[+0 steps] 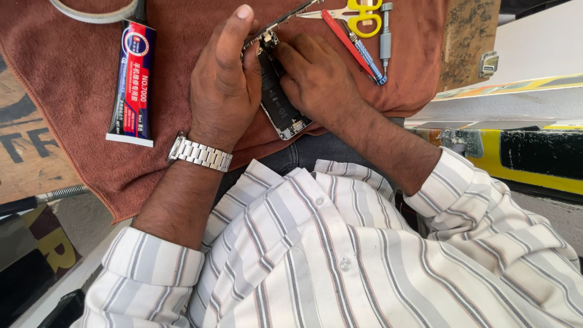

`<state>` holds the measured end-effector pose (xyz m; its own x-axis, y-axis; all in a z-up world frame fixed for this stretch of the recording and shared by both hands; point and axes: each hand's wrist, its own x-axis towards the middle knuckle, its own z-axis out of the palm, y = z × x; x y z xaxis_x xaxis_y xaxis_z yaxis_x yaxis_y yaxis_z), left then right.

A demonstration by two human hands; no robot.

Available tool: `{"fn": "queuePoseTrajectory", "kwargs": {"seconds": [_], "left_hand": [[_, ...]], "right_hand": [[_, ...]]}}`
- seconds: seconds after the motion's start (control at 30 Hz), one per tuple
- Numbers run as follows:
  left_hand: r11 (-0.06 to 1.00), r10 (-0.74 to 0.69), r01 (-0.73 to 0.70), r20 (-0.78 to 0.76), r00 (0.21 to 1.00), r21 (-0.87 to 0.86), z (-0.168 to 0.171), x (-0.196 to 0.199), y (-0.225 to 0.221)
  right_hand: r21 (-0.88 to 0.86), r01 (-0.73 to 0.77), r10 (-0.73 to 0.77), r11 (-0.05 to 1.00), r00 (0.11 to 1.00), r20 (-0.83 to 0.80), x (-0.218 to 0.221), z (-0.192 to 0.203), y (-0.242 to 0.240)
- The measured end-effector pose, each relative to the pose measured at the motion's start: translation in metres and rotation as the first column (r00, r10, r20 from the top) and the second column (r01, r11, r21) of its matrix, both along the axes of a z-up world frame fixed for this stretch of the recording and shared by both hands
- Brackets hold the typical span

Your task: The person applies adhesive to a smartphone battery using a red plastic tool, then places the battery into the phone chassis and connects the ribbon cable. They reassemble the phone and then begin disassembling a second smartphone, removing the back cover and unscrewing internal components.

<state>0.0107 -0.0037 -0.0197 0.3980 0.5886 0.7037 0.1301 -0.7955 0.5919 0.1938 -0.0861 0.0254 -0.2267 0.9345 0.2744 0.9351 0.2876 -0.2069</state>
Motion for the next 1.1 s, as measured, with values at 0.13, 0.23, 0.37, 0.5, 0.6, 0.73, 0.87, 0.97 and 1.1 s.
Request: {"fn": "queuePoseTrajectory", "kwargs": {"seconds": [0.13, 0.23, 0.37, 0.5, 0.6, 0.73, 0.87, 0.97, 1.1], "left_hand": [[0.999, 0.009, -0.009, -0.012, 1.0, -0.043, -0.001, -0.002, -0.002], [0.993, 0.013, -0.016, -0.026, 1.0, -0.113, 0.001, -0.003, -0.002], [0.988, 0.016, -0.023, -0.044, 0.999, -0.15, 0.011, -0.005, -0.002], [0.983, -0.041, 0.043, 0.01, 0.999, -0.178, 0.024, -0.006, -0.002], [0.979, -0.051, 0.048, -0.011, 0.999, -0.198, 0.029, -0.006, -0.001], [0.984, -0.058, 0.053, -0.026, 0.998, -0.172, 0.03, -0.008, -0.001], [0.984, -0.055, 0.048, -0.038, 0.998, -0.172, 0.03, -0.007, -0.002], [0.977, -0.074, 0.066, -0.034, 0.997, -0.205, 0.032, -0.007, -0.002], [0.968, -0.093, 0.085, -0.024, 0.995, -0.235, 0.037, -0.013, -0.002]], "right_hand": [[-0.008, 0.001, -0.002, 1.0, 0.997, -0.077, 0.002, 0.001, -0.005], [-0.024, -0.028, 0.021, 0.999, 0.97, -0.242, 0.013, 0.0, -0.012], [0.062, -0.002, 0.017, 0.998, 0.972, -0.234, 0.01, -0.008, -0.023], [0.007, -0.013, 0.014, 1.0, 0.975, -0.22, 0.006, -0.001, -0.022], [-0.001, -0.027, 0.026, 1.0, 0.989, -0.145, 0.002, 0.004, -0.017], [-0.054, 0.009, -0.017, 0.999, 0.99, -0.141, -0.002, 0.004, -0.013], [-0.061, -0.023, 0.012, 0.998, 0.985, -0.174, 0.007, 0.002, -0.006], [-0.024, -0.146, 0.137, 0.989, 0.965, -0.223, 0.019, 0.003, -0.004], [-0.235, 0.043, -0.185, 0.971, 0.759, -0.624, 0.018, 0.009, -0.012]]}}
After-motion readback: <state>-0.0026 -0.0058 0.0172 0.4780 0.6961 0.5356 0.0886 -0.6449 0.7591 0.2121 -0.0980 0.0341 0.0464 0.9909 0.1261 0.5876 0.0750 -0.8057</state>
